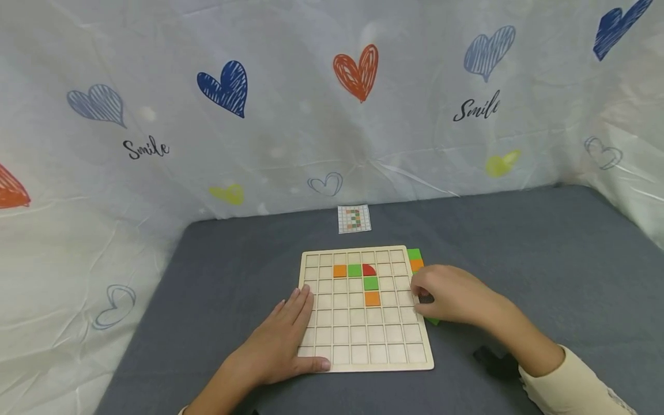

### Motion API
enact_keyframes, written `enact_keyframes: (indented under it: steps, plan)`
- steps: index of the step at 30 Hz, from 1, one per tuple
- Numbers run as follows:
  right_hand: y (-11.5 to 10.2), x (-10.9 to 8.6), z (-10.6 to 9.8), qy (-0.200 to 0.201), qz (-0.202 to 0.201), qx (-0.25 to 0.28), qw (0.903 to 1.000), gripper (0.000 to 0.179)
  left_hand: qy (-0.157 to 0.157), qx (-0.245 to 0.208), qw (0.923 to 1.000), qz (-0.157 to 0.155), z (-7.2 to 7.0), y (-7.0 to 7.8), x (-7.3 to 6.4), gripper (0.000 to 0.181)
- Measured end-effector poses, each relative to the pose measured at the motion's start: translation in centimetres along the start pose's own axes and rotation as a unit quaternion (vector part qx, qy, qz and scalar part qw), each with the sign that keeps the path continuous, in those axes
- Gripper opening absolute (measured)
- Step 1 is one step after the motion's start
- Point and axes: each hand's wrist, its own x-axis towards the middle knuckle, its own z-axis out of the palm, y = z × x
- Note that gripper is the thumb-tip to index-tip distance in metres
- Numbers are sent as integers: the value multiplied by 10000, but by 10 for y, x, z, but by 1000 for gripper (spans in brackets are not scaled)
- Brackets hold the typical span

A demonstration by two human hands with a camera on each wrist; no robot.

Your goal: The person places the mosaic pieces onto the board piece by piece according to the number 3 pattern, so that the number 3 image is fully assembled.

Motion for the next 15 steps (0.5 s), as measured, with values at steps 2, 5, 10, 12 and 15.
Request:
enact_keyframes:
  steps: [2,5,10,12,15]
  plan:
    - [2,-6,-1,43,18,-52,10000,34,3,-7,10000,4,0,0,0,118]
    - [4,-13,-1,42,76,-51,9999,38,-24,-22,10000,-12,0,0,0,118]
    - [10,-21,-3,-131,162,98,9997,35,-55,-24,10000,-18,0,0,0,119]
    - [13,-23,-5,-243,212,181,9993,32,-54,-19,10000,-12,1,0,0,119]
    - [18,-25,-8,-360,283,246,9987,26,-69,-23,10000,-10,1,-1,0,119]
